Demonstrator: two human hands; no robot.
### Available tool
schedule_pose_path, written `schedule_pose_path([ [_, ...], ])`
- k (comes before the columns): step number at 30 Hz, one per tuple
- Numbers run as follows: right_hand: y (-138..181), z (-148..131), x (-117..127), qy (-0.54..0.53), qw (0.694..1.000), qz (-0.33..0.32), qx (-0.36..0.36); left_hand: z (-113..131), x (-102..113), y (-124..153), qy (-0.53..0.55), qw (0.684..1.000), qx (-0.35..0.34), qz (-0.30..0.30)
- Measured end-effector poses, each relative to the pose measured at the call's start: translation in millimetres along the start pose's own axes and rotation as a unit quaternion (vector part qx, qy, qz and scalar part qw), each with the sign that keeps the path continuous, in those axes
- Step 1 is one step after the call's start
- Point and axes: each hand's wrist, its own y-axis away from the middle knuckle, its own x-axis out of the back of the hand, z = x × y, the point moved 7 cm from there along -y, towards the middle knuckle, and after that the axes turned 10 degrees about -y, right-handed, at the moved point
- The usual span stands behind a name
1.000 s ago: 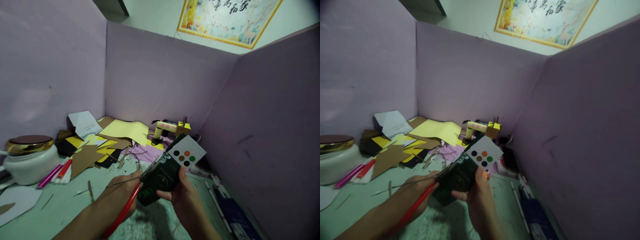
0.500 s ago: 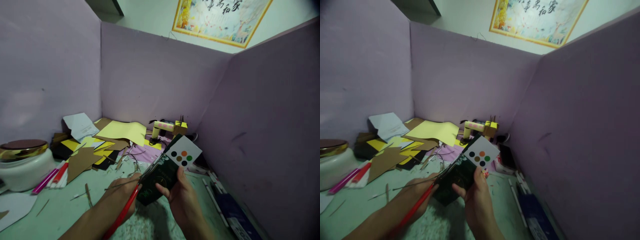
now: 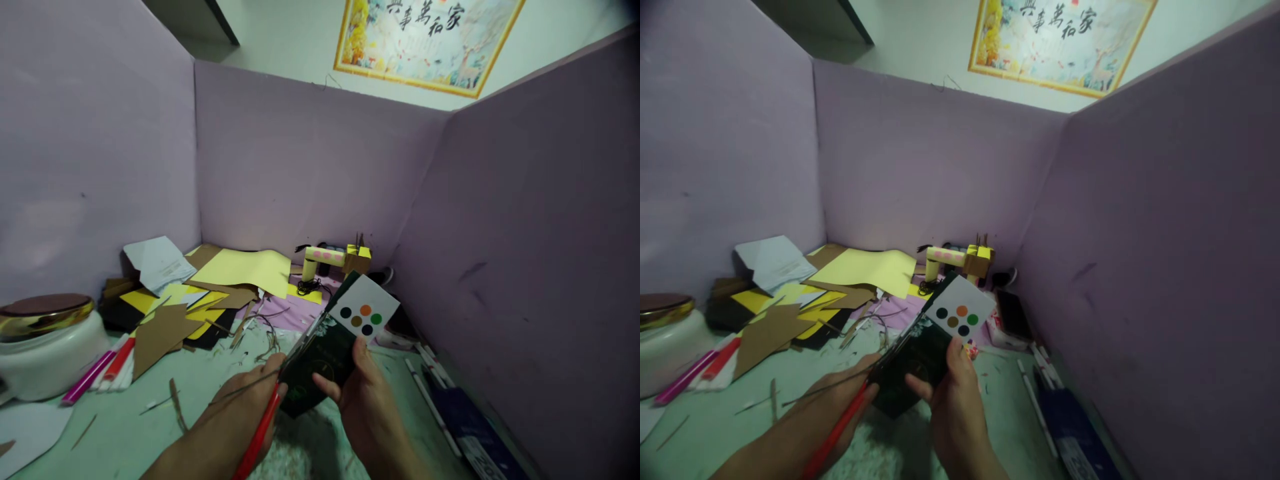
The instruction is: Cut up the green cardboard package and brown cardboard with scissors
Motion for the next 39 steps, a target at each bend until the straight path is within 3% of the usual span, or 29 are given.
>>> schedule_pose_path([
  [12, 3, 4, 2, -0.006, 1.000, 0.011, -0.028, 1, -13, -4, -0.063, 0.992, 0.082, -0.069],
  [17, 4, 4, -1, 0.007, 1.000, -0.003, -0.001, 7, -11, -7, -0.067, 0.991, 0.078, -0.080],
  [23, 5, 3, -5, 0.022, 1.000, -0.010, 0.002, 5, -8, -4, -0.079, 0.994, 0.077, -0.027],
  [31, 5, 3, -3, 0.035, 0.999, -0.003, 0.003, 1, -17, -4, -0.089, 0.991, 0.085, -0.060],
  [39, 4, 0, -5, 0.042, 0.999, -0.015, 0.000, 10, -3, -7, -0.073, 0.993, 0.055, -0.080],
])
